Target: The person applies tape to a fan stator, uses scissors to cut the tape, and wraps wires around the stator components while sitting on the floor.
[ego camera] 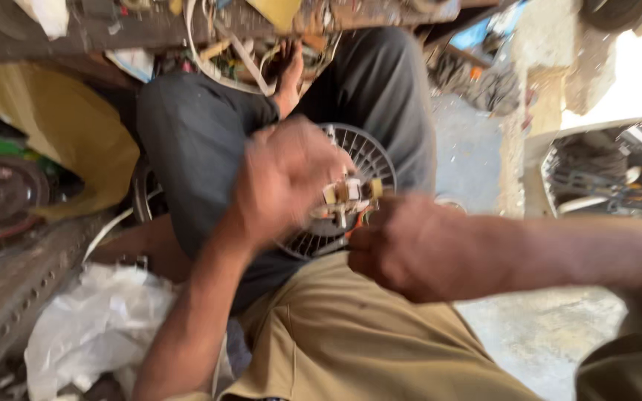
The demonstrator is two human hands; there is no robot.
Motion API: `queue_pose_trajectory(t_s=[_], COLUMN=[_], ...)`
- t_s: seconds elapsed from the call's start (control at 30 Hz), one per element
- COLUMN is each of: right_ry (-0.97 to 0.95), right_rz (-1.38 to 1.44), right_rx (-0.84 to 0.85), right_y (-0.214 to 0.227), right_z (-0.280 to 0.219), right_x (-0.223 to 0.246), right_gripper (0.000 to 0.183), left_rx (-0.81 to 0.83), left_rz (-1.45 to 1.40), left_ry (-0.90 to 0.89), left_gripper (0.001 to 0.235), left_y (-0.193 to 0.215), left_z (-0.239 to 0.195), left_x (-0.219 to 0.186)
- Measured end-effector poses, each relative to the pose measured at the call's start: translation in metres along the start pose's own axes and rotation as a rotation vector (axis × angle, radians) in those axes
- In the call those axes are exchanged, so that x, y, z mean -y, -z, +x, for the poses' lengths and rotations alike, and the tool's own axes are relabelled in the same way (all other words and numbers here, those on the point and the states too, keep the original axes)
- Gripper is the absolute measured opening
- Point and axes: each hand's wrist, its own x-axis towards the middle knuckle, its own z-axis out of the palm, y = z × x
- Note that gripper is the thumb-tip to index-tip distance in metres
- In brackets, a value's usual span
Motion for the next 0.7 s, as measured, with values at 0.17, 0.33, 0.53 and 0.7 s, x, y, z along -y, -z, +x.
queue_pose_trajectory(t_s=[0.17, 0.33, 0.53, 0.7], right_ry=[-0.05, -0.221, -0.114, -0.21], right_rz=[-0.005, 0.058, 0.097, 0.703], right_rx=[-0.309, -0.468, -0.965, -0.991], right_y=[0.004, -0.017, -0.037, -0.099], right_z=[0.023, 0.012, -0.018, -0.021], right_x=[-0.109, -0.17, -0.126, -0.058], right_gripper=[0.005, 0.009, 0.031, 0.055], left_rx=[-0.071, -0.4, -0.181, -0.137], left_rz=[0.508, -0.055, -0.214, -0.05], left_ry=[-0.158, 0.216, 0.228, 0.287], left_gripper=[0.02, 0.027, 0.072, 0.067], left_y=[-0.031, -0.03, -0.027, -0.03], left_z=[-0.051, -0.051, -0.05, -0.048], left_x=[-0.029, -0.016, -0.008, -0.006])
